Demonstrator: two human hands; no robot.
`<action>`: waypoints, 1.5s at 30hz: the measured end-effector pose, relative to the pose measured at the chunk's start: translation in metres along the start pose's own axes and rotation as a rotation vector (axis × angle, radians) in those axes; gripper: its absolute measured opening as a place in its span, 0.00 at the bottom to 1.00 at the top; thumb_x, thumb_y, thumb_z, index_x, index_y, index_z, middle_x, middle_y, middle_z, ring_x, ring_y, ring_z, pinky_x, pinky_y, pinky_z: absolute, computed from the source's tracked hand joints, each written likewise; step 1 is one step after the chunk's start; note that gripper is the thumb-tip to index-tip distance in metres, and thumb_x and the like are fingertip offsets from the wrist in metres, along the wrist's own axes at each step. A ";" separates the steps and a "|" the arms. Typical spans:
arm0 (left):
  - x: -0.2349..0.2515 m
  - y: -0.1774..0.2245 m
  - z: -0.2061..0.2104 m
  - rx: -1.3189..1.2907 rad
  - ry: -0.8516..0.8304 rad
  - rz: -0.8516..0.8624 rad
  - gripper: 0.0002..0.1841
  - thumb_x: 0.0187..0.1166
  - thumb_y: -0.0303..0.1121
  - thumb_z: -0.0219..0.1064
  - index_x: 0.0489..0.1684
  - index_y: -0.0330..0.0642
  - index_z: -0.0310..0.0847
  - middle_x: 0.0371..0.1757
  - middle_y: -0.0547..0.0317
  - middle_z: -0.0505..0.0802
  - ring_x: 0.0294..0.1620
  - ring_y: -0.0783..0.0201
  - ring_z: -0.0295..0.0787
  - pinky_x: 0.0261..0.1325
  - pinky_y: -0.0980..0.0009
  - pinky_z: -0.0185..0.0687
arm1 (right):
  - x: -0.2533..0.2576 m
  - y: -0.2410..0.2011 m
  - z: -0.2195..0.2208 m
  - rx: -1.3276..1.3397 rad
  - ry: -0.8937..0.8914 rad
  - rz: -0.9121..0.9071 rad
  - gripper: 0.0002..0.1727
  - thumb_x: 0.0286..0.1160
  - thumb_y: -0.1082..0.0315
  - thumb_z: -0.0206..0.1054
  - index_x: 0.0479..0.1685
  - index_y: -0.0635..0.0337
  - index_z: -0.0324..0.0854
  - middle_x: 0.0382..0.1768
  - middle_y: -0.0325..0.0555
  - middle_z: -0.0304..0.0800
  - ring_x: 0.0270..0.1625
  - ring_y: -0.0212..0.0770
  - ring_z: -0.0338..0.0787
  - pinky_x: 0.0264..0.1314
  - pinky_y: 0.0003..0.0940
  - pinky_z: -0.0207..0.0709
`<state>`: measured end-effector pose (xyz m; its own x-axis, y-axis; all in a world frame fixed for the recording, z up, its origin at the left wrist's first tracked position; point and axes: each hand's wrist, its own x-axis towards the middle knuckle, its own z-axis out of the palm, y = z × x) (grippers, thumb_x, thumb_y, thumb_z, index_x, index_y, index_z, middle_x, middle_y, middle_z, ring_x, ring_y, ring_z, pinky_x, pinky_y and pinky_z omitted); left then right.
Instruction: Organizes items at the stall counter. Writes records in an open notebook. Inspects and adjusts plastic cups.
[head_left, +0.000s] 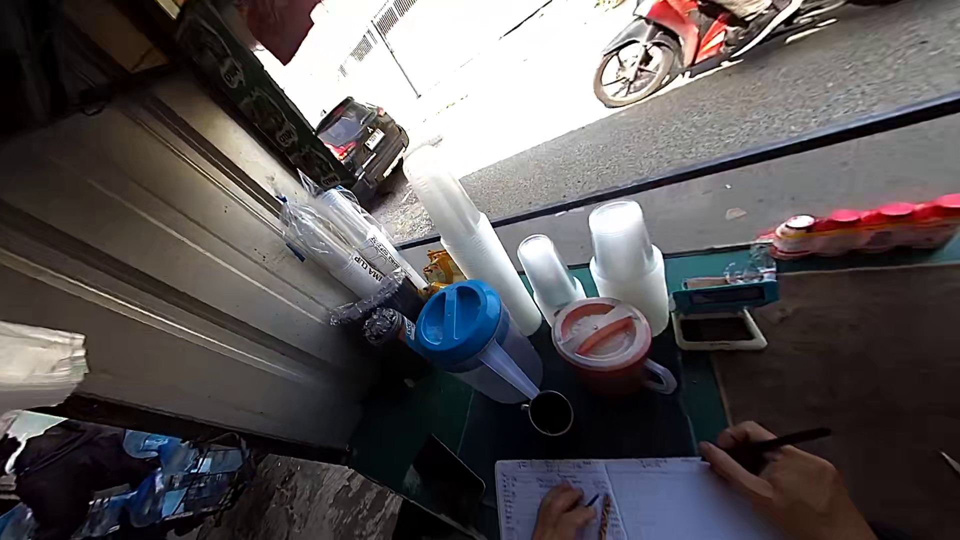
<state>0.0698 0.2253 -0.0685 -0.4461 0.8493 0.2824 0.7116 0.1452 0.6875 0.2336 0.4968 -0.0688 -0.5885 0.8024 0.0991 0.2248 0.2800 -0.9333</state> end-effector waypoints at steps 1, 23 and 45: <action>-0.001 -0.003 -0.001 0.011 0.010 0.007 0.31 0.63 0.49 0.80 0.59 0.33 0.89 0.71 0.39 0.88 0.83 0.44 0.74 0.88 0.51 0.68 | 0.000 -0.002 0.003 -0.026 0.059 -0.010 0.16 0.68 0.51 0.70 0.37 0.55 0.83 0.22 0.36 0.86 0.22 0.32 0.86 0.24 0.35 0.82; -0.007 -0.001 0.002 -0.017 -0.023 -0.009 0.31 0.64 0.54 0.79 0.60 0.40 0.88 0.70 0.41 0.88 0.81 0.44 0.76 0.83 0.49 0.73 | -0.006 0.001 0.002 -0.058 0.021 -0.018 0.08 0.70 0.65 0.76 0.36 0.58 0.84 0.27 0.37 0.89 0.26 0.27 0.88 0.30 0.27 0.85; -0.004 -0.002 -0.017 -0.304 -0.097 -0.060 0.45 0.84 0.69 0.40 0.67 0.33 0.83 0.79 0.40 0.80 0.88 0.41 0.65 0.91 0.44 0.59 | -0.010 -0.008 0.001 0.203 -0.093 -0.076 0.10 0.74 0.68 0.75 0.42 0.59 0.79 0.34 0.37 0.91 0.31 0.32 0.92 0.35 0.32 0.91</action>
<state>0.0608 0.2126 -0.0599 -0.4186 0.8901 0.1803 0.4840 0.0506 0.8736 0.2365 0.4860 -0.0628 -0.6686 0.7286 0.1486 0.0216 0.2188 -0.9755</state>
